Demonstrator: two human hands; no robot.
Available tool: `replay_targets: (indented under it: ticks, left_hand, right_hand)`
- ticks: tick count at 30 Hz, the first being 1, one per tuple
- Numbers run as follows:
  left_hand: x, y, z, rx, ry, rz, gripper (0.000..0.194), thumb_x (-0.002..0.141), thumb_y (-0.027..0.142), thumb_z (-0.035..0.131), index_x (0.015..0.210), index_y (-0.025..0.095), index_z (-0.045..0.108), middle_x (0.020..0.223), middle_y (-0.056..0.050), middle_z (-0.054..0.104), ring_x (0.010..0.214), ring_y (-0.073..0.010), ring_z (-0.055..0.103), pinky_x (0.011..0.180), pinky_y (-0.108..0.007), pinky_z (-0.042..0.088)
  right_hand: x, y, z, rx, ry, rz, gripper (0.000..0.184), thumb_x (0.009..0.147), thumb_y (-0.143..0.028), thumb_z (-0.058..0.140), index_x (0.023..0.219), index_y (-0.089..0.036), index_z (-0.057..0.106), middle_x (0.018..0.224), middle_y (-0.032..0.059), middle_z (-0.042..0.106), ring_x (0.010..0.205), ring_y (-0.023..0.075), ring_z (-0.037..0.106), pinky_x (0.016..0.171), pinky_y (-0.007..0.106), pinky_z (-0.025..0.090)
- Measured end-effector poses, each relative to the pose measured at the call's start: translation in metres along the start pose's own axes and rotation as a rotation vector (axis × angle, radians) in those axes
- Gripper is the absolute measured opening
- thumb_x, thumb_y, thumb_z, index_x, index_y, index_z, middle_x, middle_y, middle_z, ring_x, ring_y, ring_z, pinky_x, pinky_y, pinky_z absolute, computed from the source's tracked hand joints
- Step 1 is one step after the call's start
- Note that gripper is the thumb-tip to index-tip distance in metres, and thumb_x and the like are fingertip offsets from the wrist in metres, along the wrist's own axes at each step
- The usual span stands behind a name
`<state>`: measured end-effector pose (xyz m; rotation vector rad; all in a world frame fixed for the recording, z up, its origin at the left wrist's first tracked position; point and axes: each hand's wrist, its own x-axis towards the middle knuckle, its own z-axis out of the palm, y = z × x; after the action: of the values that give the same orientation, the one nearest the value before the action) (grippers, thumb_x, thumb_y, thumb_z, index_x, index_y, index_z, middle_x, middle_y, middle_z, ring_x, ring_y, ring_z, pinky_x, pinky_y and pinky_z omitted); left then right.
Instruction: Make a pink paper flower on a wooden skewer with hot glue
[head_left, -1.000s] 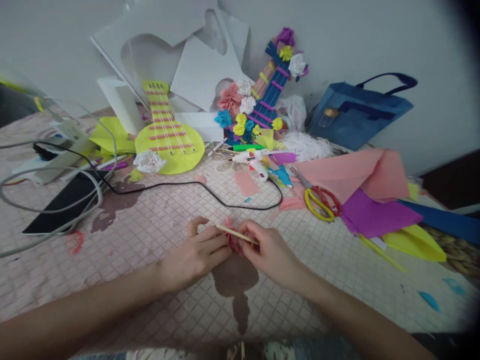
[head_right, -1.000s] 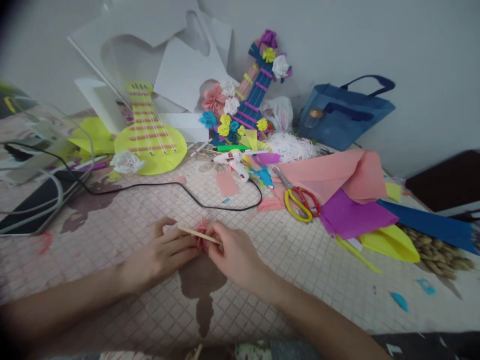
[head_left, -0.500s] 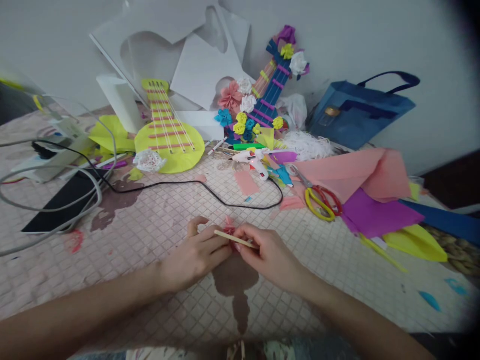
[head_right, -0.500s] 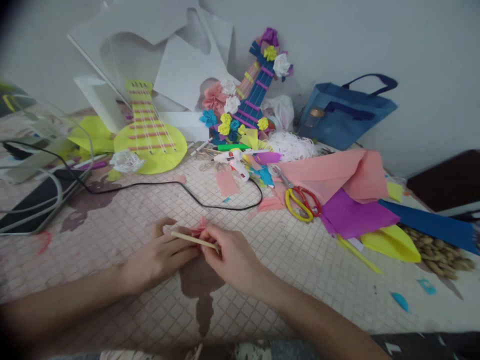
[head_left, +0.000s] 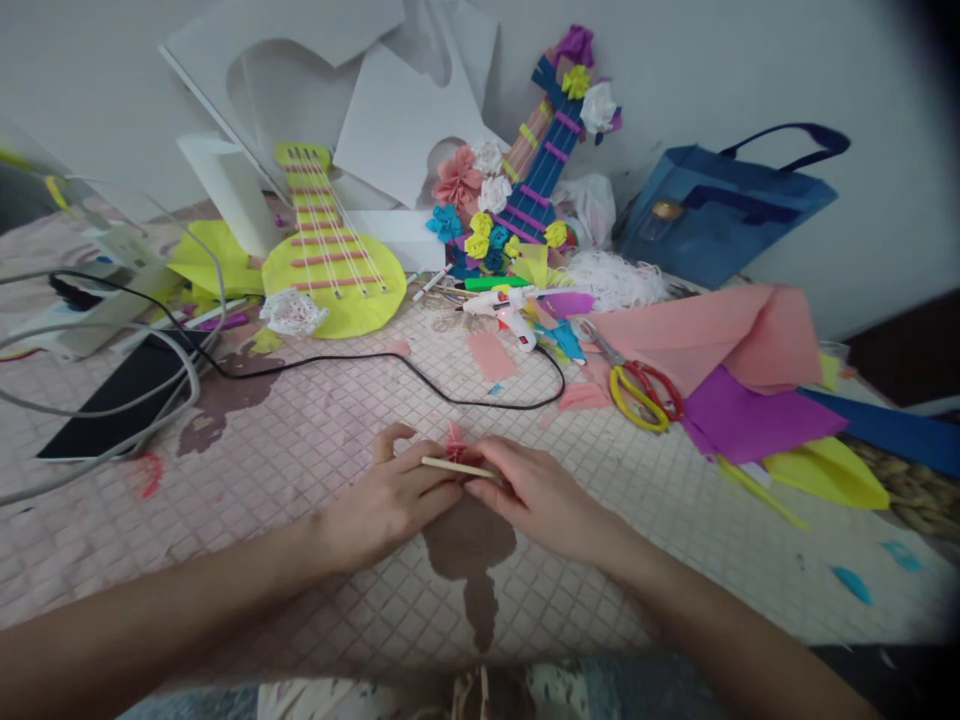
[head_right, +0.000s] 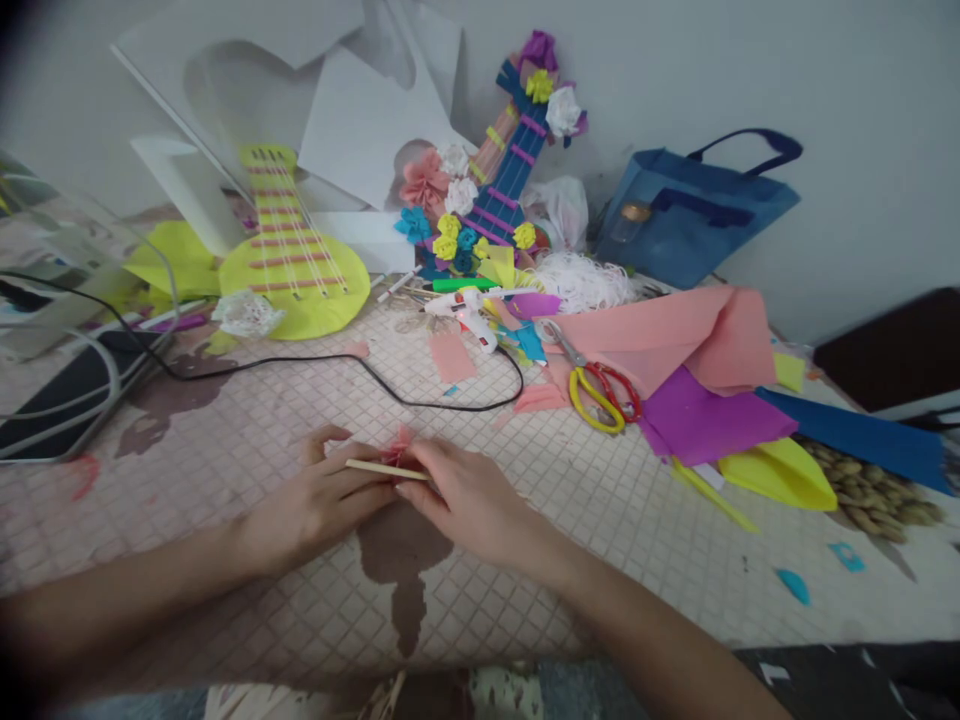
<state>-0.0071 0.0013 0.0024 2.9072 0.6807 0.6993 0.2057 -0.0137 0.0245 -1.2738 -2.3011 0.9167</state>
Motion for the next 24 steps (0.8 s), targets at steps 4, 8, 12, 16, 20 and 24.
replay_targets:
  ticks: [4,8,12,16,20,24]
  left_hand:
    - [-0.001,-0.002,0.002,-0.107,0.022,-0.096,0.012,0.093,0.020,0.050,0.095,0.022,0.062,0.096,0.000,0.068,0.092,-0.0162,0.052,0.094,-0.041,0.024]
    - [0.000,-0.003,0.002,-0.196,0.042,-0.215,0.007,0.088,0.019,0.057,0.085,0.023,0.061,0.089,0.003,0.066,0.088,-0.0138,0.051,0.091,-0.037,0.026]
    - [0.000,-0.005,-0.001,-0.138,0.071,-0.261,0.012,0.086,0.017,0.058,0.085,0.026,0.066,0.091,0.001,0.063,0.091,-0.0151,0.050,0.088,-0.036,0.028]
    - [0.001,-0.010,-0.004,-0.108,0.109,-0.301,0.017,0.085,0.015,0.059,0.089,0.029,0.068,0.103,-0.001,0.061,0.098,-0.0175,0.050,0.086,-0.036,0.030]
    - [0.001,-0.016,-0.001,-0.172,0.090,-0.317,0.013,0.084,0.014,0.060,0.084,0.025,0.067,0.099,0.000,0.064,0.096,-0.0163,0.052,0.085,-0.035,0.031]
    - [0.000,-0.020,0.004,-0.174,0.110,-0.364,0.005,0.081,0.018,0.061,0.078,0.021,0.063,0.092,0.001,0.066,0.092,-0.0161,0.054,0.083,-0.035,0.032]
  right_hand:
    - [0.001,0.004,0.001,-0.015,-0.016,-0.041,0.027,0.095,-0.025,0.041,0.121,-0.022,0.048,0.115,0.0073,0.059,0.106,0.0189,0.056,0.088,0.035,0.045]
    - [0.001,0.006,0.001,0.003,-0.031,-0.062,0.024,0.094,-0.023,0.042,0.118,-0.022,0.050,0.120,0.0067,0.057,0.111,0.0183,0.053,0.093,0.034,0.043]
    - [0.001,0.005,0.000,0.002,-0.028,-0.063,0.021,0.095,-0.022,0.040,0.111,-0.022,0.054,0.112,0.0053,0.059,0.105,0.0173,0.056,0.091,0.033,0.044]
    - [0.001,0.006,0.000,-0.023,-0.011,-0.076,0.023,0.096,-0.020,0.037,0.110,-0.023,0.055,0.111,0.0052,0.060,0.104,0.0172,0.056,0.090,0.033,0.044]
    - [0.004,0.010,-0.001,-0.064,0.010,-0.086,0.027,0.095,-0.016,0.037,0.113,-0.023,0.055,0.119,0.0057,0.057,0.108,0.0176,0.055,0.093,0.034,0.044]
    - [0.006,0.013,-0.002,-0.028,0.018,-0.124,0.028,0.093,-0.012,0.038,0.112,-0.023,0.056,0.120,0.0046,0.056,0.112,0.0154,0.053,0.095,0.033,0.043]
